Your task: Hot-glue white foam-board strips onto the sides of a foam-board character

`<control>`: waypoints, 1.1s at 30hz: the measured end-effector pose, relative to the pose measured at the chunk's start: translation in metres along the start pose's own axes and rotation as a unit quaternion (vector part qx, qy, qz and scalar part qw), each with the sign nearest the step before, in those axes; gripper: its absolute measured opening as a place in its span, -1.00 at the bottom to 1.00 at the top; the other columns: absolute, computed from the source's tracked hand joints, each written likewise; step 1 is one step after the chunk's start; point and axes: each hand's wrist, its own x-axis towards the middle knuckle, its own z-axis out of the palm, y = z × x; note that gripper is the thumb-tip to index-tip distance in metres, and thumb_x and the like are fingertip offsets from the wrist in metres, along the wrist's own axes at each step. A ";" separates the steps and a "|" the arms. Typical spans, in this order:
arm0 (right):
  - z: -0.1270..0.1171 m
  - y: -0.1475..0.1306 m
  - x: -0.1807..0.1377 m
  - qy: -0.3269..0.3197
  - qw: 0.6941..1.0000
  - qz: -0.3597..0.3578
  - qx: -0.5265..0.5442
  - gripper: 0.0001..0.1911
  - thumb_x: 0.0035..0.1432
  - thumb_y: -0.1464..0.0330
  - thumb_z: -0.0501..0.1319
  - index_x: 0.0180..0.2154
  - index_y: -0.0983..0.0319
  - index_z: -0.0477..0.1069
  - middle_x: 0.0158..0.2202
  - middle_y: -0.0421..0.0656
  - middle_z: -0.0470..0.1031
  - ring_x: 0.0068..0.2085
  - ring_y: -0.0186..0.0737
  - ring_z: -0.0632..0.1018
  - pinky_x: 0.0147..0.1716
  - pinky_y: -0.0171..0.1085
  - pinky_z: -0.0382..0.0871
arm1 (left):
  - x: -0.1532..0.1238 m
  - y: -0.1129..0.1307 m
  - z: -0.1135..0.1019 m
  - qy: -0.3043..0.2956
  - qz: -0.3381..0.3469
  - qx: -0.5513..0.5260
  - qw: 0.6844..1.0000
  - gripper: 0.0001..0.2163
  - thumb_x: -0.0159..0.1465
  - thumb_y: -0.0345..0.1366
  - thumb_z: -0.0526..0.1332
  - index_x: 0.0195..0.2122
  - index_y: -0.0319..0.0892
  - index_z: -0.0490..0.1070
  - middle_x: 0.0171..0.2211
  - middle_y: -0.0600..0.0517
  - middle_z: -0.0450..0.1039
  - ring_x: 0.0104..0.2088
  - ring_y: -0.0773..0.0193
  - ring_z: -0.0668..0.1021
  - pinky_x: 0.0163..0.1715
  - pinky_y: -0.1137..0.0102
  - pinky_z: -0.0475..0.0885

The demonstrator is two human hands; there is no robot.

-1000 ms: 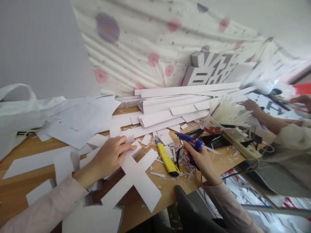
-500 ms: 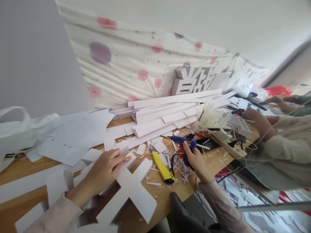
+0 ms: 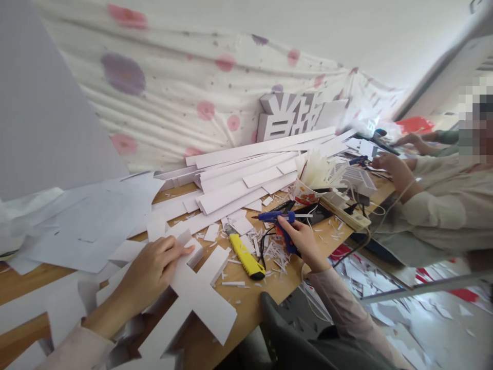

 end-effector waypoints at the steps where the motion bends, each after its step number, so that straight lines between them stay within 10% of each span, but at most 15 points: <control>1: 0.000 0.002 0.000 -0.015 1.000 0.000 0.005 -0.65 0.31 0.12 0.25 -0.31 0.30 0.43 -0.53 -0.33 0.40 -0.58 -0.44 0.41 -0.57 -0.40 0.35 | 0.000 -0.001 0.000 0.001 0.004 -0.001 1.000 -0.63 0.37 -0.35 -0.03 -0.09 -0.10 0.60 -0.40 0.02 0.39 -0.37 0.23 0.47 -0.34 0.34 0.38; 15: 0.012 0.011 0.007 -0.108 0.994 -0.029 0.002 -0.67 0.36 0.20 0.21 0.03 0.27 0.42 -0.06 -0.09 0.51 -0.17 -0.21 0.58 -0.20 -0.15 0.56 | 0.000 -0.004 -0.002 0.036 0.052 0.007 0.998 -0.67 0.37 -0.40 0.03 -0.08 -0.14 0.60 -0.40 0.04 0.40 -0.37 0.28 0.48 -0.35 0.40 0.39; 21: 0.032 -0.011 0.012 -0.077 0.978 -0.126 -0.151 -0.71 0.30 0.18 0.26 -0.25 0.31 0.49 -0.30 -0.17 0.53 -0.30 -0.22 0.55 -0.25 -0.19 0.48 | 0.001 -0.003 -0.005 0.014 0.039 0.002 0.999 -0.66 0.38 -0.41 0.01 -0.04 -0.15 0.58 -0.37 0.03 0.39 -0.33 0.26 0.47 -0.31 0.36 0.37; 26: 0.036 -0.022 -0.015 -0.006 0.926 -0.269 -0.263 -0.76 0.33 0.26 0.17 -0.28 0.28 0.49 -0.26 0.04 0.52 -0.12 0.03 0.47 -0.08 -0.03 0.29 | -0.001 -0.002 -0.005 -0.001 0.017 -0.005 1.000 -0.66 0.39 -0.41 0.01 -0.01 -0.12 0.57 -0.36 0.04 0.37 -0.32 0.25 0.45 -0.30 0.34 0.35; 33: 0.048 -0.016 -0.069 -0.239 0.785 -0.453 -0.349 -0.84 0.24 0.28 0.32 -0.33 0.23 0.55 -0.20 -0.06 0.51 -0.16 -0.09 0.43 -0.13 -0.15 0.35 | 0.000 0.000 -0.007 -0.002 0.011 -0.003 1.000 -0.63 0.38 -0.45 -0.03 -0.04 -0.13 0.58 -0.36 0.02 0.37 -0.32 0.24 0.45 -0.31 0.33 0.36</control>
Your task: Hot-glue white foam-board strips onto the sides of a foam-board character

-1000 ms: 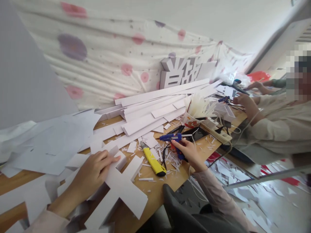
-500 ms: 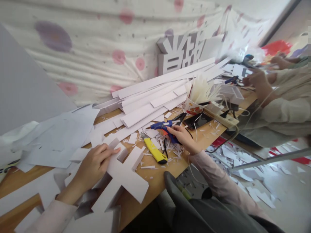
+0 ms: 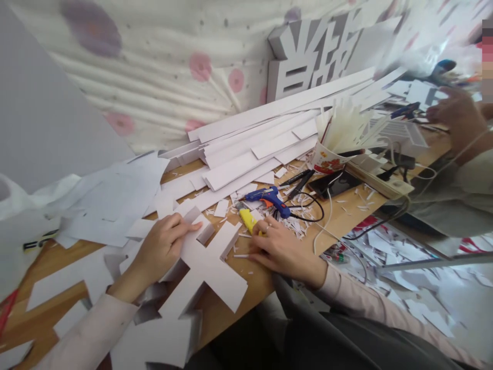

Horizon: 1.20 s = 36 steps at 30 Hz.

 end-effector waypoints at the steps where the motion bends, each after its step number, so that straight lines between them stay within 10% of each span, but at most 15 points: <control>1: 0.004 -0.002 0.000 -0.012 1.000 -0.012 -0.010 -0.82 0.27 0.30 0.29 -0.36 0.26 0.54 -0.20 -0.04 0.51 -0.16 -0.08 0.42 -0.14 -0.13 0.35 | 0.000 0.001 0.000 0.000 0.001 0.003 1.000 -0.63 0.38 -0.45 -0.03 -0.05 -0.14 0.58 -0.36 0.02 0.37 -0.32 0.24 0.45 -0.31 0.33 0.36; 8: 0.012 -0.001 0.001 -0.039 0.997 -0.043 -0.044 -0.80 0.33 0.33 0.22 -0.32 0.30 0.49 -0.20 0.02 0.51 -0.19 -0.04 0.43 -0.15 -0.06 0.39 | 0.001 0.002 0.000 -0.004 -0.012 0.009 1.000 -0.60 0.35 -0.48 -0.04 -0.06 -0.12 0.59 -0.37 0.02 0.34 -0.34 0.24 0.43 -0.31 0.30 0.36; 18: -0.038 -0.001 0.020 0.042 0.998 -0.048 0.024 -0.86 0.42 0.36 0.10 -0.20 0.22 0.40 -0.37 -0.16 0.54 -0.38 -0.25 0.52 -0.37 -0.30 0.33 | 0.005 -0.001 0.003 0.000 -0.017 -0.010 1.000 -0.61 0.30 -0.48 -0.02 -0.13 -0.11 0.61 -0.43 0.04 0.30 -0.39 0.27 0.40 -0.37 0.34 0.28; 26: -0.019 -0.019 0.090 -0.010 0.986 -0.168 -0.015 -0.87 0.35 0.44 0.19 -0.23 0.26 0.53 -0.25 -0.07 0.59 -0.22 -0.17 0.53 -0.19 -0.24 0.36 | 0.007 0.000 0.005 0.008 -0.030 -0.026 0.999 -0.61 0.29 -0.48 0.01 -0.13 -0.08 0.63 -0.46 0.06 0.25 -0.40 0.27 0.38 -0.36 0.34 0.25; 36: -0.007 -0.017 0.091 0.016 0.986 -0.157 -0.046 -0.87 0.33 0.41 0.22 -0.22 0.24 0.57 -0.27 -0.11 0.59 -0.24 -0.18 0.49 -0.21 -0.24 0.29 | 0.006 0.000 0.006 0.015 -0.028 -0.038 0.999 -0.60 0.29 -0.49 0.02 -0.12 -0.03 0.63 -0.46 0.07 0.25 -0.40 0.28 0.36 -0.38 0.36 0.23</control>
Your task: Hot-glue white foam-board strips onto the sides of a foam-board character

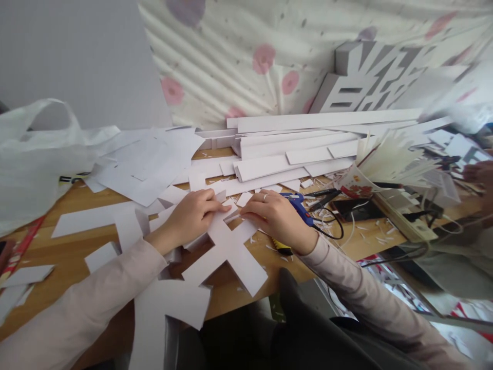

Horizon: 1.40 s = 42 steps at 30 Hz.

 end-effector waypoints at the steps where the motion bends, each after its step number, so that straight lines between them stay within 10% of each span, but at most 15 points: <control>1: 0.002 0.000 0.000 0.003 1.000 0.003 -0.004 -0.86 0.34 0.40 0.22 -0.22 0.24 0.57 -0.26 -0.11 0.60 -0.23 -0.17 0.49 -0.19 -0.23 0.28 | 0.000 0.000 0.000 0.001 0.001 -0.002 1.000 -0.60 0.29 -0.49 0.02 -0.12 -0.03 0.63 -0.46 0.07 0.26 -0.39 0.28 0.37 -0.38 0.36 0.24; 42: 0.003 -0.005 -0.006 0.028 0.993 0.037 -0.105 -0.88 0.33 0.50 0.15 -0.27 0.26 0.44 -0.46 -0.16 0.49 -0.31 -0.11 0.40 -0.28 -0.12 -0.01 | 0.001 0.014 -0.012 -0.017 -0.028 -0.012 0.999 -0.71 0.38 -0.41 0.06 -0.16 -0.07 0.61 -0.42 0.06 0.32 -0.36 0.28 0.42 -0.36 0.33 0.35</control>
